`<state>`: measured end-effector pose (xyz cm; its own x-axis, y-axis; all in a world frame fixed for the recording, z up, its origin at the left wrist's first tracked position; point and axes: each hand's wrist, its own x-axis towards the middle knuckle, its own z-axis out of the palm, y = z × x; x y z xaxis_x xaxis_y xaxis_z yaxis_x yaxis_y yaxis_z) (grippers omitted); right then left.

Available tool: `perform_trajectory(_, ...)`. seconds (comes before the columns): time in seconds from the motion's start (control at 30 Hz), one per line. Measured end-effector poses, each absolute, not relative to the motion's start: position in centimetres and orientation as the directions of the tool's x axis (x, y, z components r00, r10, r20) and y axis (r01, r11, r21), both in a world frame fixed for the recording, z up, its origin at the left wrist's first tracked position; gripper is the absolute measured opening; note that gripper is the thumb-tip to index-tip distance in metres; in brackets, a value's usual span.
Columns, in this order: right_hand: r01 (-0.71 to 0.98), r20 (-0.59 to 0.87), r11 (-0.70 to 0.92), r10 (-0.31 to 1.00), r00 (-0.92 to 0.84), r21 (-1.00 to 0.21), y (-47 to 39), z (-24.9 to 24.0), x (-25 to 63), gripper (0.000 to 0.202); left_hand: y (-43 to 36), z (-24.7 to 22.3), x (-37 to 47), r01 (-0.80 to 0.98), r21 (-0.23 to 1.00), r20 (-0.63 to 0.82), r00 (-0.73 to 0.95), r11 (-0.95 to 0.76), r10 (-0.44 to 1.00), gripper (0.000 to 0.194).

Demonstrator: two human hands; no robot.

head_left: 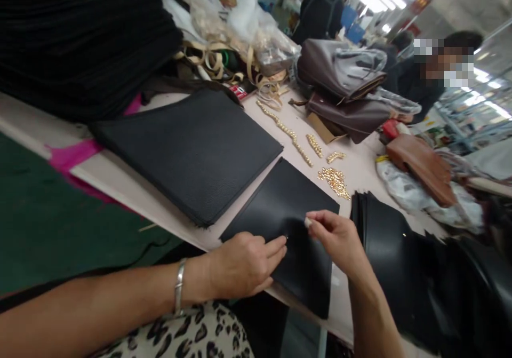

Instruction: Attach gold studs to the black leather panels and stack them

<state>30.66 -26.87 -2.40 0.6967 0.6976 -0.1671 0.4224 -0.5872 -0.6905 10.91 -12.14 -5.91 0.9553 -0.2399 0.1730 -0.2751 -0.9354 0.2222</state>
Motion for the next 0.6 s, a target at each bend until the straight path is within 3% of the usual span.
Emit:
perform_trajectory(0.1, 0.358, -0.256, -0.612, 0.691, 0.676, -0.705, -28.8, -3.0, 27.4, 0.031, -12.4, -6.2, 10.6, -0.277, 0.223, 0.212, 0.950, -0.935, -0.231, 0.054)
perform_trajectory(0.5, 0.452, -0.275, -0.678, 0.685, 0.674, -0.580, -26.6, -2.1, 25.3, 0.018, -12.4, -5.7, 10.2, -0.281, 0.275, 0.227, 0.948, -0.920, -0.222, 0.055)
perform_trajectory(0.6, 0.425, -0.309, -0.700, 0.666, 0.679, -0.574, -25.8, -1.2, 24.8, 0.018, -12.8, -7.7, 10.1, -0.238, 0.302, 0.242, 0.956, -0.923, -0.168, 0.058)
